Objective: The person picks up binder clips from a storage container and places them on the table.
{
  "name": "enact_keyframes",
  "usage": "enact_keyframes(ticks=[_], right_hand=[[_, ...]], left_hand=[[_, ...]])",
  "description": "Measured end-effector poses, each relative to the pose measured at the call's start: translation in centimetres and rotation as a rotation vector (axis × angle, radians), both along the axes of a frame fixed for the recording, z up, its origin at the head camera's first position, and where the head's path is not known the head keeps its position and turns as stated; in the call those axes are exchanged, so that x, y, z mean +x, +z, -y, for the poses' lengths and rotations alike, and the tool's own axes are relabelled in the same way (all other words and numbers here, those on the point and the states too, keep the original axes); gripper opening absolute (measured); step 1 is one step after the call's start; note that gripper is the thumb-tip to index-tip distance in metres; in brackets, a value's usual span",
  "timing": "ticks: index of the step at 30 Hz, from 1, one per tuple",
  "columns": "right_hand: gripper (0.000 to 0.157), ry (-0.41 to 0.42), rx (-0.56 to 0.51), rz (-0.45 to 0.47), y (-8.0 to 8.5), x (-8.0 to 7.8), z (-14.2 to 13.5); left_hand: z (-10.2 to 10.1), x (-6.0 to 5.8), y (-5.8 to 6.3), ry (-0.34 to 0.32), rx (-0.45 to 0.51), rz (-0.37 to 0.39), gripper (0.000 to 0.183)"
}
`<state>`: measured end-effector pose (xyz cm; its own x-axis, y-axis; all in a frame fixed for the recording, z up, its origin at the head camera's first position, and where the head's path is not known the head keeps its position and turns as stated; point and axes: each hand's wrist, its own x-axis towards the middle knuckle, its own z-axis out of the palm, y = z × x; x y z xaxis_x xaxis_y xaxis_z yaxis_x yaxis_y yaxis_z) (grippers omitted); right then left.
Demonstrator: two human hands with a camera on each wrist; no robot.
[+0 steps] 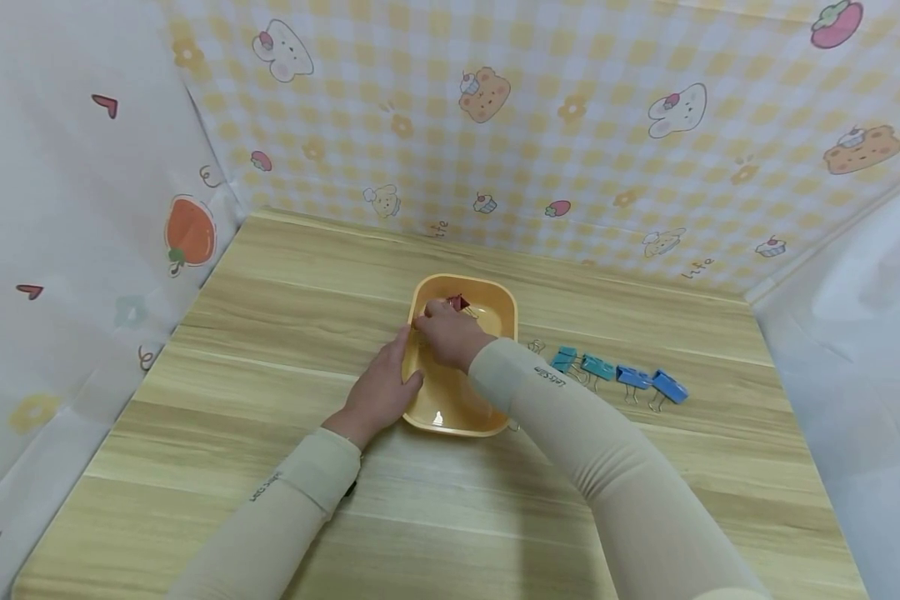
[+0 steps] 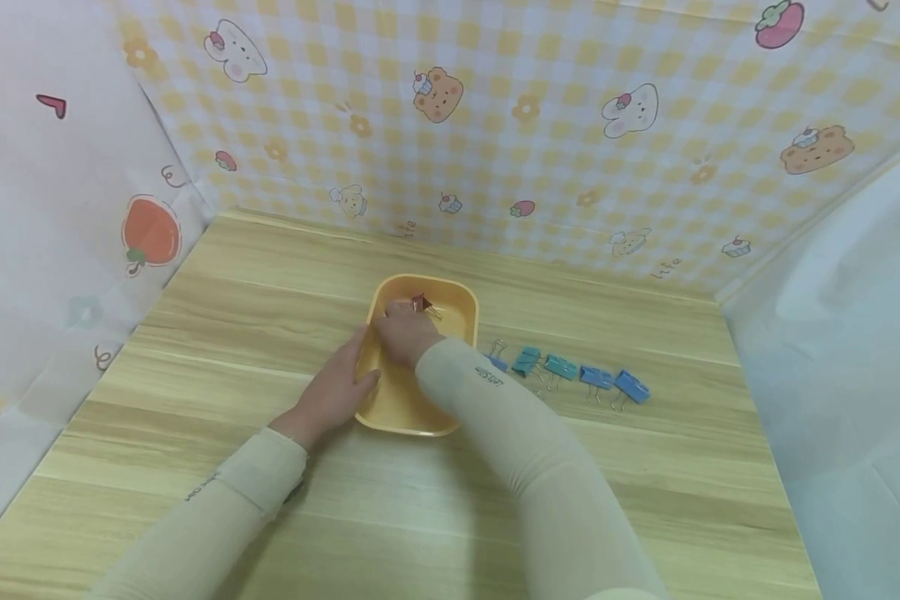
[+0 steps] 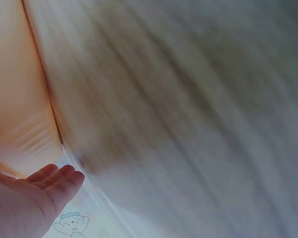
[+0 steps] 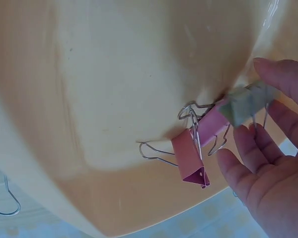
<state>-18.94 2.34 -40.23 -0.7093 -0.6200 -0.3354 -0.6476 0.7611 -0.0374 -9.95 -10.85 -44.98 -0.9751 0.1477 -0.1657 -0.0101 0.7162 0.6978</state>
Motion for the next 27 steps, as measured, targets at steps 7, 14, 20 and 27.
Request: enact_keyframes(ticks=[7,14,20,27], right_hand=[[0.032,-0.017,-0.016,-0.009,0.1,0.0,0.0],[0.024,-0.005,-0.029,-0.011,0.2,0.1,-0.1],[0.027,0.019,-0.033,-0.027,0.2,0.1,-0.5],[0.035,0.040,-0.040,-0.026,0.6,0.3,-1.0]], left_hand=[[-0.1,0.0,0.2,0.003,0.010,-0.003,0.074],[-0.1,0.0,0.3,0.005,0.007,0.005,0.074],[-0.1,0.0,0.2,0.007,0.010,0.007,0.075],[0.0,-0.1,-0.1,0.005,-0.001,0.004,0.074]])
